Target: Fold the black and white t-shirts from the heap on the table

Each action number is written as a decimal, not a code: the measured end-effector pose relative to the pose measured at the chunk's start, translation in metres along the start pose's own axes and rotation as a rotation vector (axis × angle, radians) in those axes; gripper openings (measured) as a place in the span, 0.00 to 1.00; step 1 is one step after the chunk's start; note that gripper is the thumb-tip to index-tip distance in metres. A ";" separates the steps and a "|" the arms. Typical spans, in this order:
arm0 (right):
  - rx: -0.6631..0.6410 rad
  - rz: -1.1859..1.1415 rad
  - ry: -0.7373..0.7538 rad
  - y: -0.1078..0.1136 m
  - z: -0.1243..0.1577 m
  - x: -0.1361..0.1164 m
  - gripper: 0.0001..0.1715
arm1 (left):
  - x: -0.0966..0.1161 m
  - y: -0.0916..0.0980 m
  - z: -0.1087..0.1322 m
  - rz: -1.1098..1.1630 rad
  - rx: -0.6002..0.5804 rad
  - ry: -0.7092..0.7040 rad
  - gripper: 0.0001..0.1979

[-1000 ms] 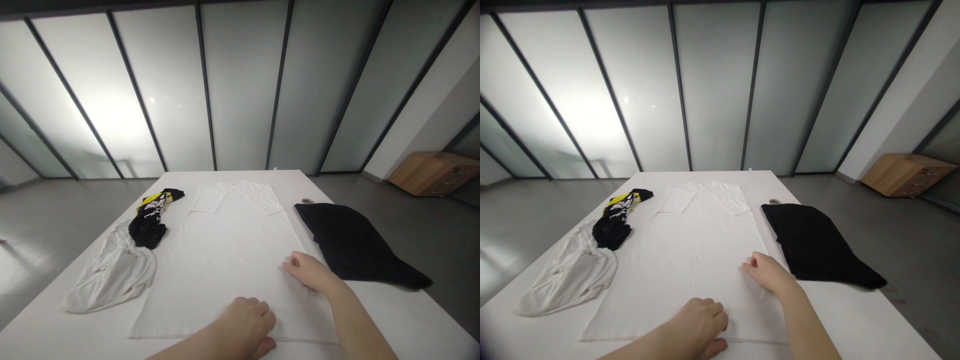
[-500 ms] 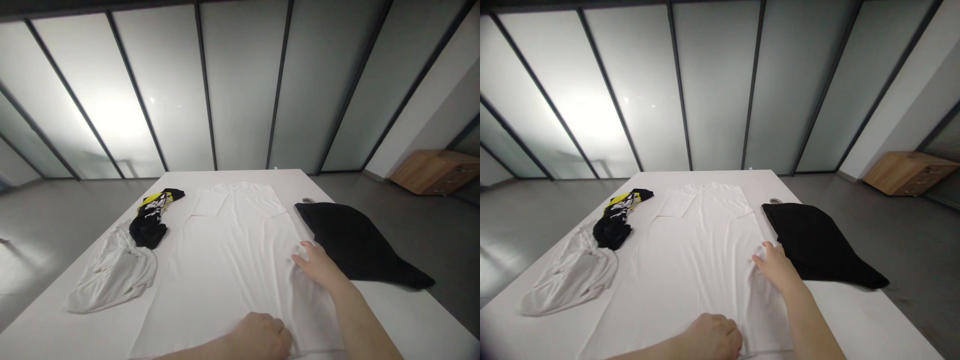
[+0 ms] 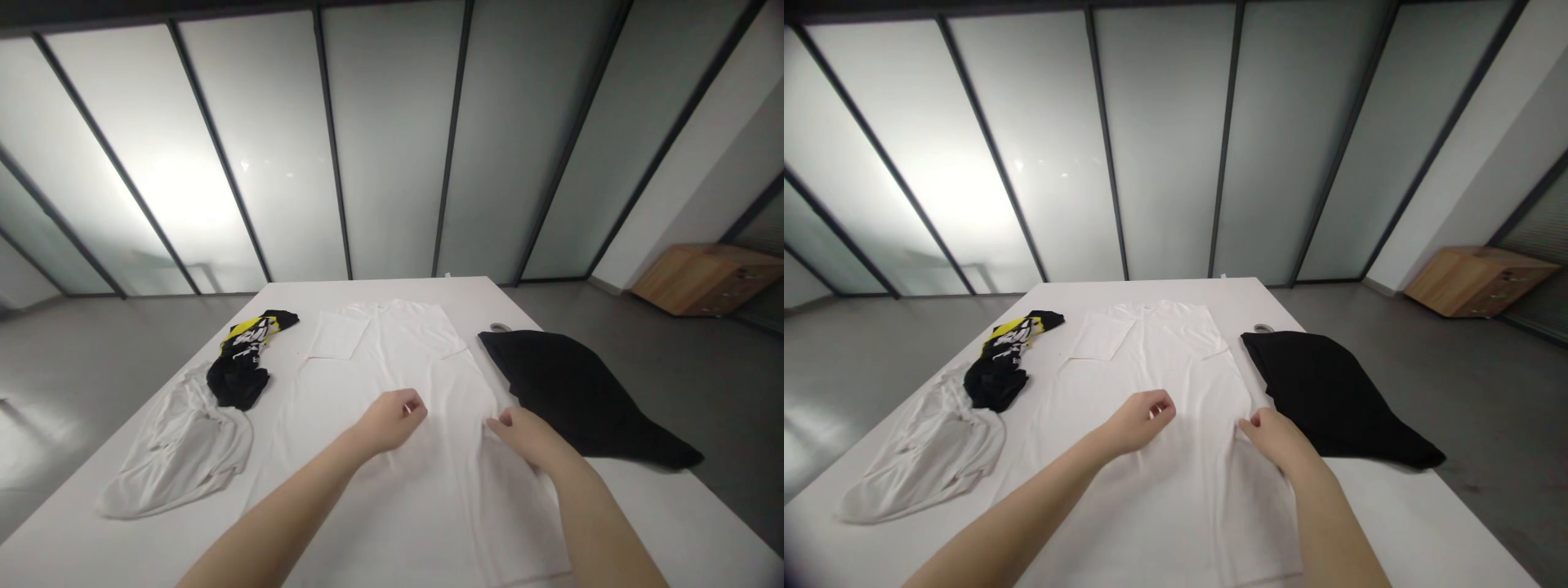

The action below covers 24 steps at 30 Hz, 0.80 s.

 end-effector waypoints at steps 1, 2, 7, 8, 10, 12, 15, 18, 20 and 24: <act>0.016 0.009 0.009 0.001 0.001 -0.003 0.16 | -0.006 0.000 -0.012 0.025 0.032 0.021 0.12; 0.032 0.019 0.014 0.002 0.002 -0.006 0.15 | -0.011 -0.003 -0.025 0.049 0.049 0.036 0.12; 0.093 -0.116 0.042 -0.005 0.003 -0.019 0.13 | -0.013 -0.023 -0.086 0.109 0.107 0.113 0.10; 0.097 -0.144 0.038 -0.007 0.003 -0.020 0.16 | -0.011 -0.027 -0.098 0.112 0.115 0.136 0.10; 0.081 -0.129 0.025 -0.011 0.003 -0.019 0.20 | -0.007 -0.033 -0.120 0.112 0.127 0.168 0.13; 0.047 -0.066 0.022 -0.015 0.004 -0.019 0.18 | -0.003 -0.038 -0.140 0.104 0.130 0.186 0.16; 0.045 -0.071 0.089 -0.018 0.007 -0.028 0.15 | 0.003 -0.048 -0.164 0.082 0.101 0.208 0.18; 0.042 -0.153 0.239 -0.025 0.015 -0.050 0.21 | 0.006 -0.057 -0.180 0.058 0.065 0.245 0.22; -0.008 -0.191 0.352 -0.035 0.023 -0.068 0.27 | 0.005 -0.061 -0.187 0.040 0.070 0.276 0.27; -0.120 -0.210 0.461 -0.048 0.040 -0.089 0.36 | -0.002 -0.062 -0.194 0.030 0.092 0.297 0.25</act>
Point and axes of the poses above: each hand's wrist, its own z-axis away from the middle knuckle, its own y-axis out of the back of the hand, x = y × z, the point moved 6 cm from there along -z, towards the middle knuckle, and after that the axes turned 8 degrees about -z, right-handed, at the moved point
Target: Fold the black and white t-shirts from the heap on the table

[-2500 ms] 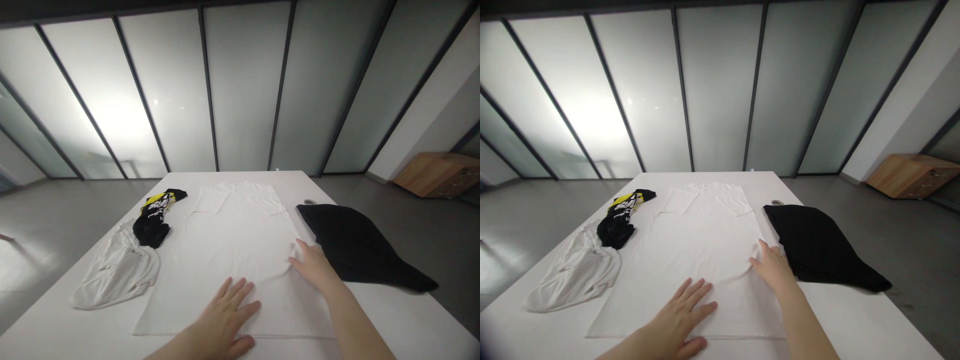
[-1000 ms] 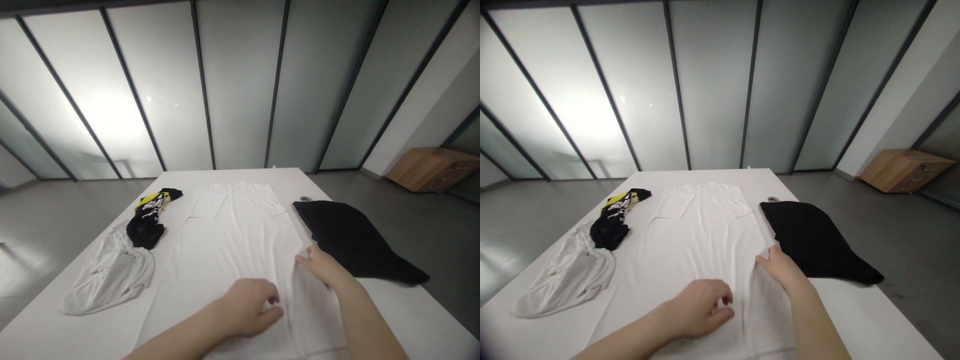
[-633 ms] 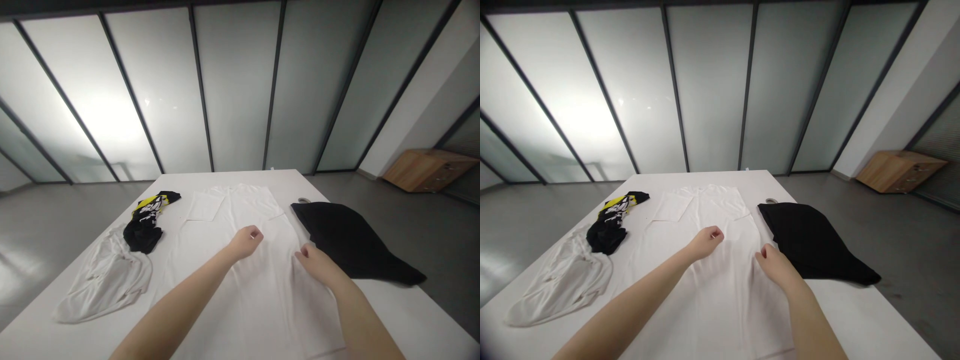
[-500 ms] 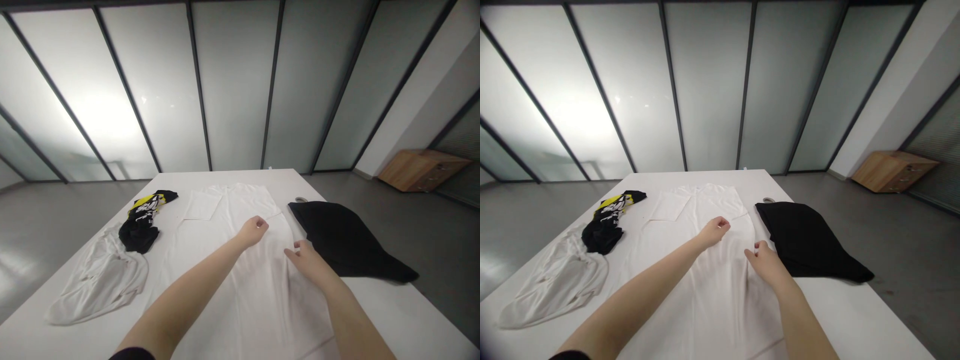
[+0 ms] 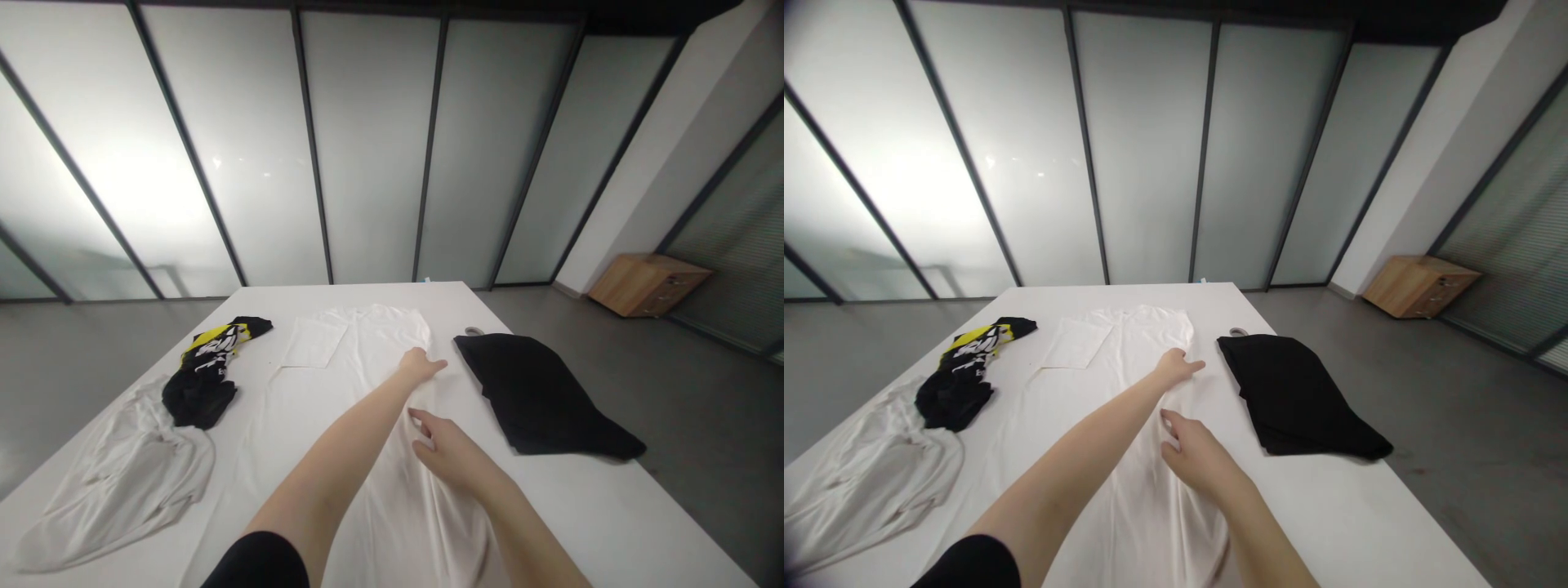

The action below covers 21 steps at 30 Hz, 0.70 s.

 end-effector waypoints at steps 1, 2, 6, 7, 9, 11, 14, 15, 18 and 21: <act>-0.022 0.013 -0.013 -0.001 0.002 -0.001 0.37 | -0.003 0.001 -0.002 0.011 0.003 -0.001 0.19; -0.037 0.039 -0.040 -0.001 0.005 0.000 0.36 | -0.007 0.003 -0.004 0.027 0.007 0.000 0.13; -0.024 0.205 -0.194 0.017 0.013 0.011 0.30 | -0.028 0.018 -0.007 0.156 0.024 0.023 0.15; -0.019 0.234 -0.216 0.021 0.015 0.013 0.28 | -0.035 0.024 -0.007 0.201 0.027 0.031 0.16; -0.020 0.238 -0.203 0.027 0.016 0.012 0.24 | -0.050 0.039 -0.004 0.293 0.033 0.044 0.15; -0.029 0.170 -0.126 0.027 0.016 0.002 0.19 | -0.067 0.057 0.000 0.378 0.041 0.055 0.13; -0.067 0.009 0.008 0.012 0.015 -0.022 0.14 | -0.098 0.088 0.012 0.476 0.055 0.073 0.13; -0.084 -0.039 0.039 0.004 0.015 -0.030 0.14 | -0.109 0.098 0.016 0.498 0.061 0.079 0.13; -0.123 -0.166 0.109 -0.028 0.016 -0.056 0.16 | -0.147 0.127 0.034 0.507 0.086 0.108 0.14; -0.175 -0.205 0.140 -0.065 0.020 -0.071 0.26 | -0.184 0.146 0.053 0.443 0.111 0.153 0.15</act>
Point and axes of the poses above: each hand's wrist, its own z-axis away from the middle knuckle, its own y-axis out of the back of the hand, x = y × z, the point moved 6 cm from there along -z, towards the middle knuckle, and after that the axes turned 8 degrees about -z, right-handed, at the moved point
